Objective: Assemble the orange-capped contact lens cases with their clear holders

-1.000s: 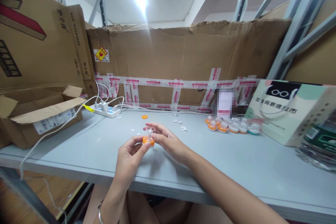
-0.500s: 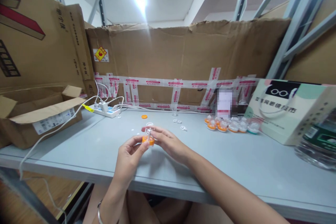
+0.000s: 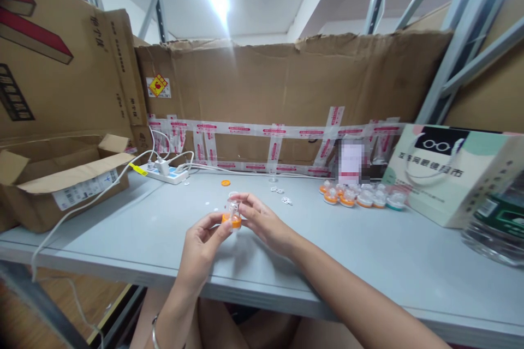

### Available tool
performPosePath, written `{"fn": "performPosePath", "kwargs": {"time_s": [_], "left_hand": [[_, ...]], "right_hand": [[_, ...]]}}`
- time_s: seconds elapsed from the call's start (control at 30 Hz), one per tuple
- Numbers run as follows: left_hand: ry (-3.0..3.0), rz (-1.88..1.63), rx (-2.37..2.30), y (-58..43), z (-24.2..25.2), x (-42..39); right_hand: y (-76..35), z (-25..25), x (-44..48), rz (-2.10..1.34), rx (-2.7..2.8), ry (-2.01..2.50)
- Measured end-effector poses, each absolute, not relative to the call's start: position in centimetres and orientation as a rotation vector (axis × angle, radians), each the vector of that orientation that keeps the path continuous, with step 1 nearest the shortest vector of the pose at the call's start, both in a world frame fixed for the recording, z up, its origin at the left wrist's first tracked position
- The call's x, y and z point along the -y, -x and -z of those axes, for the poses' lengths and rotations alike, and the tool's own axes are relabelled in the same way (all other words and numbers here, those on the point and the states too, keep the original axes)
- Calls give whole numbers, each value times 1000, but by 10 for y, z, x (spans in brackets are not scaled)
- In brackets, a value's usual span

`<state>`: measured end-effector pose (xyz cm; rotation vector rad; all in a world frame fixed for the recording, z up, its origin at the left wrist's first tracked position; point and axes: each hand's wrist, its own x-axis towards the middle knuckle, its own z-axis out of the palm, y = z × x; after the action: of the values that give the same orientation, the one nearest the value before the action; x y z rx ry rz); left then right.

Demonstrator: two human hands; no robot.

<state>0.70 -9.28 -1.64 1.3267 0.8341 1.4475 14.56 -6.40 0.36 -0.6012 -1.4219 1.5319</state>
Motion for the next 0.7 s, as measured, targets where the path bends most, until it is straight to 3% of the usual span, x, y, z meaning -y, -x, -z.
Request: {"fn": "performPosePath", "kwargs": {"time_s": [0.2, 0.33, 0.6, 0.7], "left_hand": [[-1330, -1443, -830, -7, 17, 93], [-1314, -1444, -798, -6, 18, 92], [-1296, -1438, -780, -6, 17, 92], [-1307, -1440, -751, -6, 17, 92]], "right_hand": [[-145, -1, 62, -1393, 1450, 665], [-146, -2, 63, -1572, 1457, 600], [-145, -1, 64, -1524, 1515, 589], [-147, -1, 62, -1396, 1642, 594]]}}
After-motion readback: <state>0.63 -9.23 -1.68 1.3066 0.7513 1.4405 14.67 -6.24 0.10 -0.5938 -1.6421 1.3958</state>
